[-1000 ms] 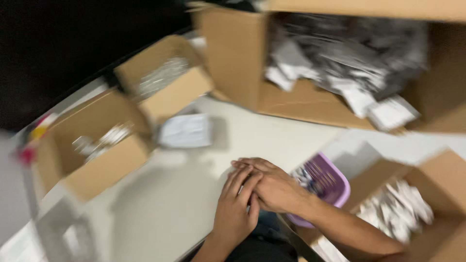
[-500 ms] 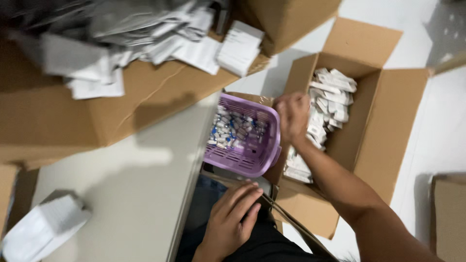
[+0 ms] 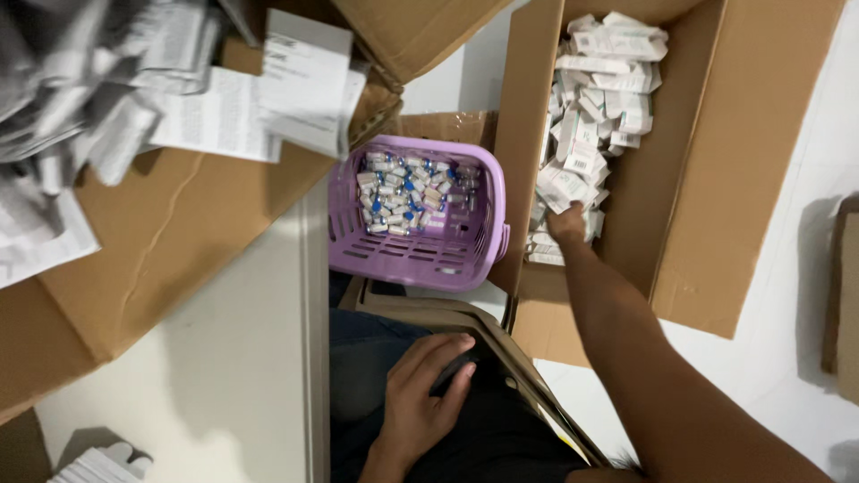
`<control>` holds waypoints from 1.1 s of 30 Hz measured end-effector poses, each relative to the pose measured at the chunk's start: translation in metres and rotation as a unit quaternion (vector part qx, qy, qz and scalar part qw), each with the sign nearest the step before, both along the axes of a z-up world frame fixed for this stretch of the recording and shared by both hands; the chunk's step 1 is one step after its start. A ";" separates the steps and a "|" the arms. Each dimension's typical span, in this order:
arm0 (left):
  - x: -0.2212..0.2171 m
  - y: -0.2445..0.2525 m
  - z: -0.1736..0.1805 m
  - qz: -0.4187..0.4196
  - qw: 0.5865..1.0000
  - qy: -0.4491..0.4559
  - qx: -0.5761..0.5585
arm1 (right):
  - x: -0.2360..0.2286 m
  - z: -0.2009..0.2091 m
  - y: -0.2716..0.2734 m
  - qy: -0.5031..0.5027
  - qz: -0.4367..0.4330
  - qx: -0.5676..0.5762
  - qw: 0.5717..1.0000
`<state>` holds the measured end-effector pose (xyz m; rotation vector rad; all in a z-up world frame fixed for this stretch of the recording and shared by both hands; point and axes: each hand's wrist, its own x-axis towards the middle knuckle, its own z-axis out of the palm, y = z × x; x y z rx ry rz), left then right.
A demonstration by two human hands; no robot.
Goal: The person assembles medical kits by placing small vials and syringes into white plastic trays, inserting the trays into cardboard boxes, and adding instruction leaflets. The person then closes the boxes and stacks them on the table.
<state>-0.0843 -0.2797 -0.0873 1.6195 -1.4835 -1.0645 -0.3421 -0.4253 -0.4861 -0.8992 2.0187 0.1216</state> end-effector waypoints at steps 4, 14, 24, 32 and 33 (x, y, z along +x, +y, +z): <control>0.001 0.001 -0.011 0.002 1.000 0.010 0.021 | 0.037 -0.020 0.037 -0.016 0.014 -0.010 1.000; 0.008 0.001 -0.023 0.036 0.996 -0.003 0.076 | 0.050 -0.030 0.047 -0.154 0.166 0.109 0.968; 0.010 0.000 -0.034 0.033 0.997 -0.001 0.069 | 0.065 -0.035 0.046 -0.081 0.180 0.043 0.979; 0.016 0.004 -0.020 0.060 0.996 0.006 0.066 | 0.042 -0.016 0.043 -0.009 0.440 -0.032 0.897; 0.016 0.006 -0.019 0.069 0.996 0.007 0.064 | 0.041 -0.013 0.042 -0.036 0.396 -0.010 0.918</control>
